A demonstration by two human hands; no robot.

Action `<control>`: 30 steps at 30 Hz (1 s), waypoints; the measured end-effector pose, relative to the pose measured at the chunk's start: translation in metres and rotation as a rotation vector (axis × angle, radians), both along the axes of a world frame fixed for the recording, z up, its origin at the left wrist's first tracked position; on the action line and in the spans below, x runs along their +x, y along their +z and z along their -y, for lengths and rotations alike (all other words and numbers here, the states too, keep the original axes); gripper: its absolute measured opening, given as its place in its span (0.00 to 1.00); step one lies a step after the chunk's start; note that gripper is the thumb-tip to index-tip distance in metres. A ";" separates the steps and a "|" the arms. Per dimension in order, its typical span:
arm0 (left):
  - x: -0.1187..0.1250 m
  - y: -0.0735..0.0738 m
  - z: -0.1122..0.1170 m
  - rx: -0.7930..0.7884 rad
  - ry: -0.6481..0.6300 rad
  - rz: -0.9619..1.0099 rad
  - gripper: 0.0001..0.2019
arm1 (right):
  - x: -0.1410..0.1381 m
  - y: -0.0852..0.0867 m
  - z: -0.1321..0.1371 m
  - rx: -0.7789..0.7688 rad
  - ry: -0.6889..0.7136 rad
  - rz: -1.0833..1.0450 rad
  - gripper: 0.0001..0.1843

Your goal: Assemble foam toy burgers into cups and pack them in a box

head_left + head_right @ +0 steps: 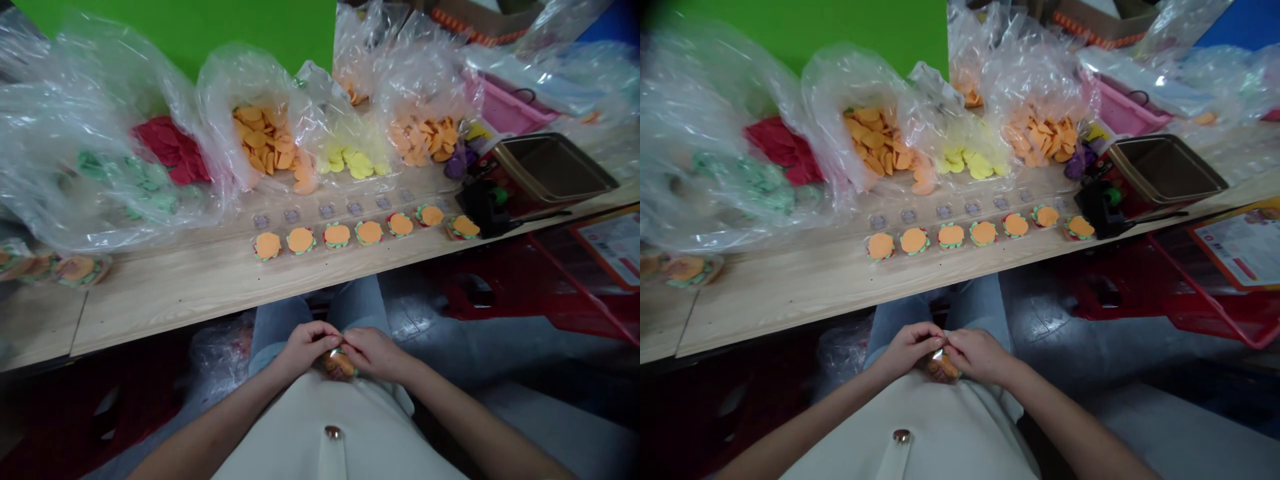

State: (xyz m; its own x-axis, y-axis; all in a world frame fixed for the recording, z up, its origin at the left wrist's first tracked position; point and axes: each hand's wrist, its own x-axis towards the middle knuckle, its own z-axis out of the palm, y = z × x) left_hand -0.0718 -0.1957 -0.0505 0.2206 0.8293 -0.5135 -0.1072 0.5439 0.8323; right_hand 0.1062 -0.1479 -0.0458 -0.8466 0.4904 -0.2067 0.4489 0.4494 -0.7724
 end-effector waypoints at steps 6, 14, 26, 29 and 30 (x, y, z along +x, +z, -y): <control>-0.010 0.012 -0.024 -0.083 0.211 0.322 0.18 | 0.004 -0.017 -0.016 -0.232 -0.519 -0.249 0.18; -0.017 0.032 -0.031 0.058 0.236 0.288 0.34 | -0.025 -0.009 -0.035 -0.469 -0.758 -0.505 0.18; -0.087 0.054 0.003 0.041 0.376 0.490 0.28 | -0.111 0.005 -0.053 -0.811 -0.758 -0.535 0.17; -0.098 0.052 0.008 0.051 0.491 0.419 0.26 | -0.137 0.007 -0.044 -0.851 -0.791 -0.558 0.18; -0.101 0.052 0.009 0.049 0.511 0.380 0.26 | -0.143 0.008 -0.042 -0.845 -0.790 -0.557 0.17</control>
